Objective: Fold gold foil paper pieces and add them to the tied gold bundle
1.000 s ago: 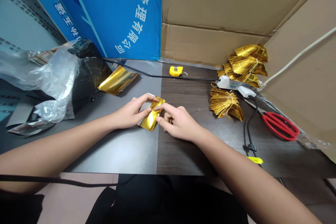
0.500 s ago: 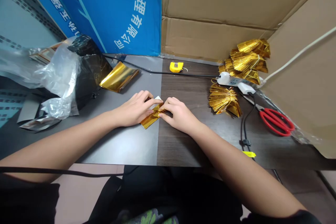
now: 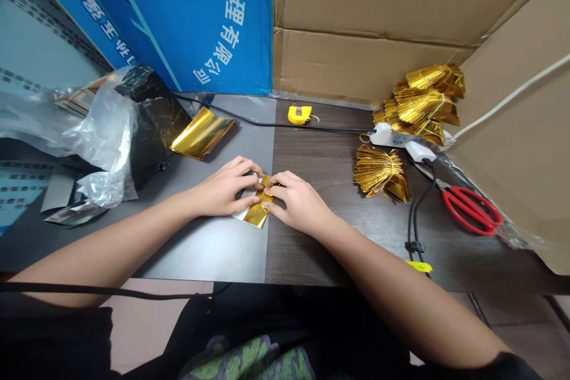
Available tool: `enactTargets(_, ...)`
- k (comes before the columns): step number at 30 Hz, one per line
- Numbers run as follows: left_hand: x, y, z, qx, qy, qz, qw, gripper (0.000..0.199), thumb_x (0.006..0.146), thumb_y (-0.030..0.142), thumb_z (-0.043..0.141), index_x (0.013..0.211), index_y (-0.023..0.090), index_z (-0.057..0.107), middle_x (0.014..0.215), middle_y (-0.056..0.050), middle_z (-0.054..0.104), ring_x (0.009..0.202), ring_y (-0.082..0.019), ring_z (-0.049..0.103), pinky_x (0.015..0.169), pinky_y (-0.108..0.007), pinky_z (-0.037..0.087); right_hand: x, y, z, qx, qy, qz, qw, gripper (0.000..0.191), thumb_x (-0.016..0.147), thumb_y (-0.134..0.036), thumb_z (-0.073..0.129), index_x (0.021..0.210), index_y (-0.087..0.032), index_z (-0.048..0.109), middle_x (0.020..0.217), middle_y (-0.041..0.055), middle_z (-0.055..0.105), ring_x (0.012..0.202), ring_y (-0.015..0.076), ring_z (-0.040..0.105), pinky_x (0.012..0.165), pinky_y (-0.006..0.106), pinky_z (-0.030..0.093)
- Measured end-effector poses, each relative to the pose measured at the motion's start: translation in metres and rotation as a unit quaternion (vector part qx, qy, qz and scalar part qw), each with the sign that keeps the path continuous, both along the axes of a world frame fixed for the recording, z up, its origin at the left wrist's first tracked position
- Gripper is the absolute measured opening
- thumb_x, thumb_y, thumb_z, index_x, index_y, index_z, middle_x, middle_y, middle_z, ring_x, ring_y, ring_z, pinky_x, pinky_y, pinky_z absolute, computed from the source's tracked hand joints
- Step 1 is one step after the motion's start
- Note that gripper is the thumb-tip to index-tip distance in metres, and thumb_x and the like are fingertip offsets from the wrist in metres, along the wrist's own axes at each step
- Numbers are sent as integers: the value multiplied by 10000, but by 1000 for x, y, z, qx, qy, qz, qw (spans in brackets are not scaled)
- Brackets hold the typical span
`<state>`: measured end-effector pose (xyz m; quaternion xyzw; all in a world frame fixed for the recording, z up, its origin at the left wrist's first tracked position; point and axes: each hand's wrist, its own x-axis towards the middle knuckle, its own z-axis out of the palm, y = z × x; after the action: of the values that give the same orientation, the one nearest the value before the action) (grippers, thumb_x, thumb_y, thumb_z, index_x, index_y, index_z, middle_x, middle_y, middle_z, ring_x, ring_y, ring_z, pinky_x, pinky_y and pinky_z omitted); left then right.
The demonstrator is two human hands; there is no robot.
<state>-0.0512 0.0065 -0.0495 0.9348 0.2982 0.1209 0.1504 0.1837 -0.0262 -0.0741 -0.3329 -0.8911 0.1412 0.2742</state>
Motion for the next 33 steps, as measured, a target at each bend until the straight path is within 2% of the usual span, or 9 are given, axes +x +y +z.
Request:
enactTargets(5, 2, 0, 2, -15, -36, 9, 999, 169, 986, 284, 546, 1011, 181, 678, 1168, -87, 664, 1092, -237, 527, 991, -394, 453, 4, 3, 3, -30, -2, 69, 997, 244, 989, -197, 556, 1145, -172, 743, 1283, 125, 700, 1209, 242, 663, 1045, 430, 566)
enactTargets(9, 1, 3, -1, -29, -34, 10, 999, 149, 993, 225, 526, 1001, 195, 671, 1149, -67, 682, 1114, -222, 559, 982, -374, 443, 6, 4, 4, -48, -16, 78, 996, 278, 979, -301, 617, 1200, -172, 725, 1343, 141, 672, 1233, 266, 655, 1094, 482, 535)
enactTargets(12, -1, 6, -3, -17, -17, 6, 1000, 139, 997, 258, 562, 1001, 204, 691, 1095, -53, 695, 1091, -219, 591, 935, -362, 431, 5, 1, 3, -29, -37, 70, 996, 261, 986, -301, 623, 1190, -181, 733, 1320, 130, 687, 1287, 286, 613, 1145, 536, 479)
enactTargets(16, -5, 11, -3, -9, 1, -4, 1000, 156, 995, 305, 597, 980, 218, 726, 1064, -43, 731, 1072, -219, 624, 904, -354, 414, -1, -10, 7, 20, -73, 48, 996, 262, 1012, -219, 541, 1138, -183, 768, 1264, 163, 676, 1221, 294, 610, 1022, 497, 565)
enactTargets(19, -7, 14, -4, -3, 2, -11, 1000, 179, 993, 341, 605, 969, 230, 744, 1015, -36, 751, 1095, -235, 626, 900, -356, 416, -5, -22, 11, 35, -109, 62, 991, 314, 1001, -154, 499, 1177, -144, 759, 1207, 188, 682, 1138, 296, 638, 973, 475, 590)
enactTargets(25, -7, 14, -5, 4, 15, 3, 1000, 173, 982, 317, 605, 904, 218, 723, 1006, -40, 748, 1123, -242, 606, 900, -353, 417, -5, -50, 15, 11, -187, 44, 981, 445, 1018, -228, 502, 1426, -82, 602, 1536, 243, 510, 1447, 380, 480, 1164, 583, 454)
enactTargets(27, -5, 13, -3, 6, 26, 8, 1000, 162, 975, 343, 620, 964, 221, 727, 1044, -53, 736, 1105, -243, 596, 896, -353, 417, -4, -58, 13, 7, -201, 36, 979, 496, 1032, -258, 473, 1479, -53, 543, 1589, 246, 441, 1490, 403, 412, 1183, 607, 421)
enactTargets(31, -2, 10, 1, 10, 61, -3, 998, 308, 992, 368, 609, 1280, 297, 691, 1040, -58, 693, 1095, -248, 556, 875, -345, 401, -6, -70, 10, 5, -206, 14, 978, 564, 1044, -300, 427, 1537, -27, 458, 1630, 249, 352, 1526, 415, 331, 1197, 621, 389)
enactTargets(33, -1, 8, 3, 13, 80, -4, 997, 298, 999, 358, 598, 1271, 315, 712, 999, -61, 657, 1087, -251, 539, 848, -339, 391, -8, -76, 9, 3, -206, 1, 978, 578, 1042, -301, 414, 1546, -18, 436, 1643, 246, 321, 1534, 416, 309, 1197, 632, 381)
